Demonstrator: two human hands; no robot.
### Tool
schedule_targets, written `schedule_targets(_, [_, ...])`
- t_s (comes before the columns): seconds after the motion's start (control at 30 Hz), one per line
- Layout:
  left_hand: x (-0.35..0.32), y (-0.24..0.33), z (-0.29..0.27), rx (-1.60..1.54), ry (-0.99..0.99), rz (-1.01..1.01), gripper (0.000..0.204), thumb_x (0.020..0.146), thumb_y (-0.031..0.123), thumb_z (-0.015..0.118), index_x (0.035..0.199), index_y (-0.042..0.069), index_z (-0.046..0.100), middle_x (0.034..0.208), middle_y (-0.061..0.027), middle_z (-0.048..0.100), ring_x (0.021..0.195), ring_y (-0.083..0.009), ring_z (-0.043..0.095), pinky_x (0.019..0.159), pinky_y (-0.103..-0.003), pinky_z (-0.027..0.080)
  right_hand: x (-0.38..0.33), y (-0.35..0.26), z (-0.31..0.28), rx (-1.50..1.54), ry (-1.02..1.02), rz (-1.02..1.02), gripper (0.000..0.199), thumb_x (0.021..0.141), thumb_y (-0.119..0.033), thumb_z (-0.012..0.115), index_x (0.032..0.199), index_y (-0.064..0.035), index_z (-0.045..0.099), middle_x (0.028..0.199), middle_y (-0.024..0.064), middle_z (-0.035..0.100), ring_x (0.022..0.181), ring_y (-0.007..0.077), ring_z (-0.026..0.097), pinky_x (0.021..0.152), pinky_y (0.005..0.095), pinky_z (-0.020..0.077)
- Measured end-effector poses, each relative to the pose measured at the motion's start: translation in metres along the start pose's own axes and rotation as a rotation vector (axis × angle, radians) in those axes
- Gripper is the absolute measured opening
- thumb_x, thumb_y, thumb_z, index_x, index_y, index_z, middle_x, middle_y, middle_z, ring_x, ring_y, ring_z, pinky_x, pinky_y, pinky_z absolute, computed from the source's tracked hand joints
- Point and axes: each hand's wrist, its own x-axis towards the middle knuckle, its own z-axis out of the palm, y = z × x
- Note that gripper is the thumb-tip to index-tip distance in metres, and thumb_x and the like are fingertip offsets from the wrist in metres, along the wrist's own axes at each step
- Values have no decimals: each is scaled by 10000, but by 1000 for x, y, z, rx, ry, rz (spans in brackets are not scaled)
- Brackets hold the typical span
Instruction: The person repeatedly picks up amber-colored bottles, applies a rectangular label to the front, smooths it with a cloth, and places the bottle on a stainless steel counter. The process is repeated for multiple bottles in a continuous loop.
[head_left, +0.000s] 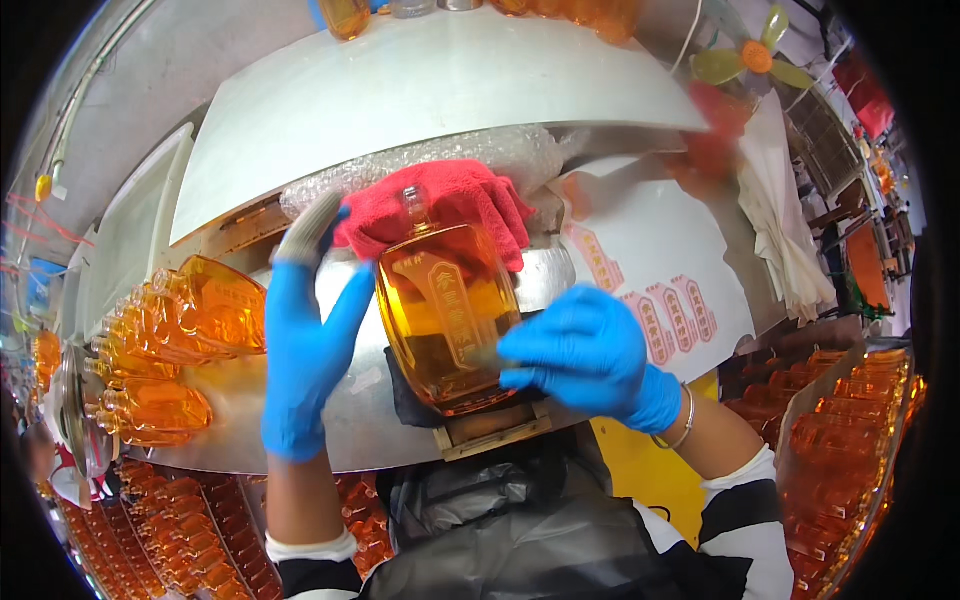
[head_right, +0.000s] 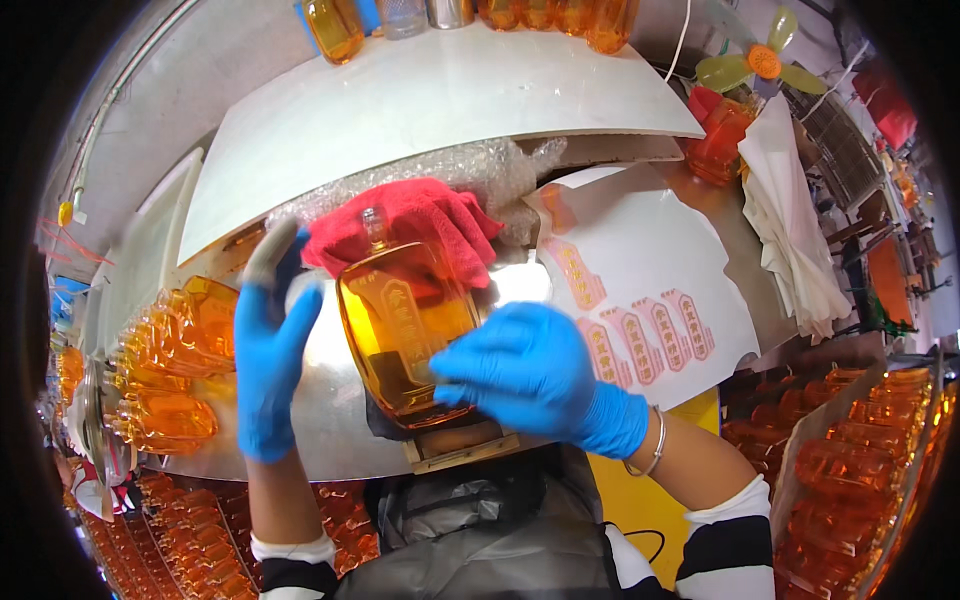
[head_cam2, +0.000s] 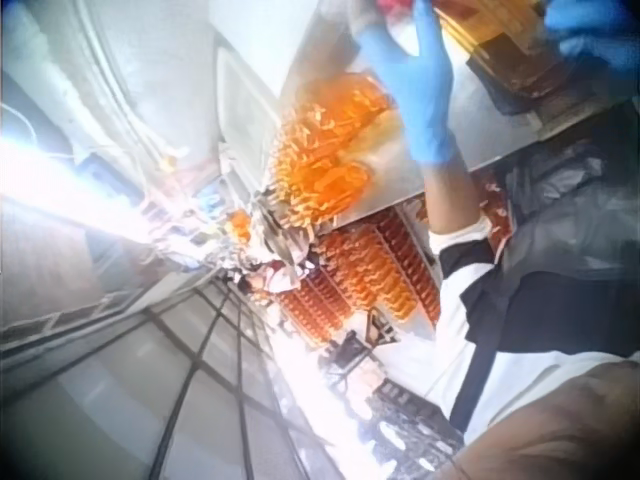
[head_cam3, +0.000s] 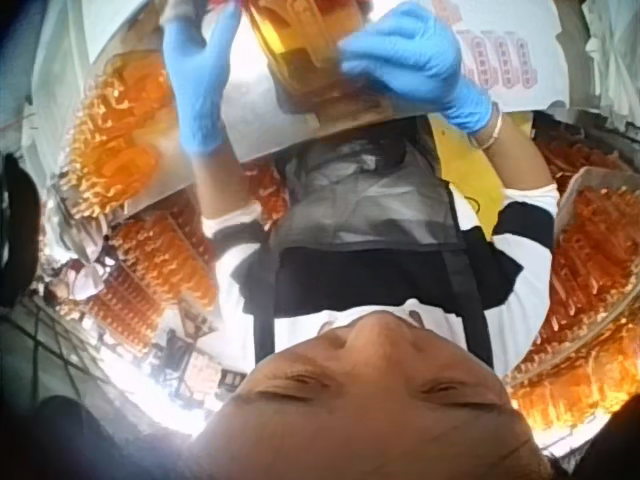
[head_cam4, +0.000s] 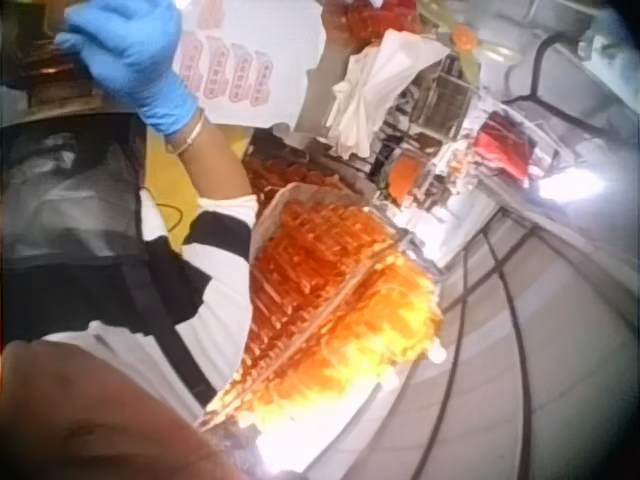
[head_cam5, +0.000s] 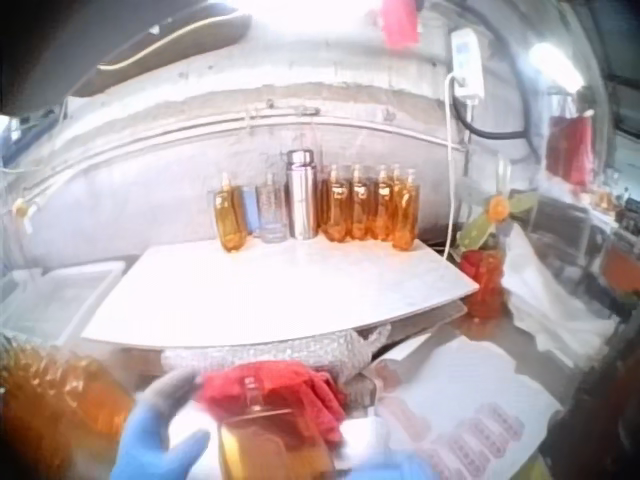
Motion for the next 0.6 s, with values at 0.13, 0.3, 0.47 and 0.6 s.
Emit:
schedule_targets(0.13, [59,-6,16,282,-130,100,219,775,140,645,964,30,629,972,-129,595,920,-244,588,827,-320,458,-18,-5,-13,-114,-152,-202,252,664,-165,729,907,-154,664,846,-30,630,700,168,566,587,289,431])
schedule_targets(0.3, [62,-28,13,354,-74,280,220,713,178,717,828,29,602,821,-124,565,800,-272,578,733,-341,475,-51,8,-12,466,250,715,157,733,-69,694,880,-63,639,849,52,604,730,134,560,661,246,450])
schedule_targets(0.47, [-21,30,6,-638,-91,-86,151,831,35,597,953,41,508,928,-45,557,858,-130,533,780,-276,450,-73,34,-12,828,531,956,186,914,-219,519,950,-48,585,858,12,583,762,124,556,733,264,460])
schedule_targets(0.6, [-96,55,-46,-449,239,19,148,822,-47,546,948,27,520,1029,-120,594,1004,-191,556,876,-325,440,-10,25,-11,1278,611,1239,273,911,-333,508,785,-112,607,730,17,639,633,140,577,579,260,452])
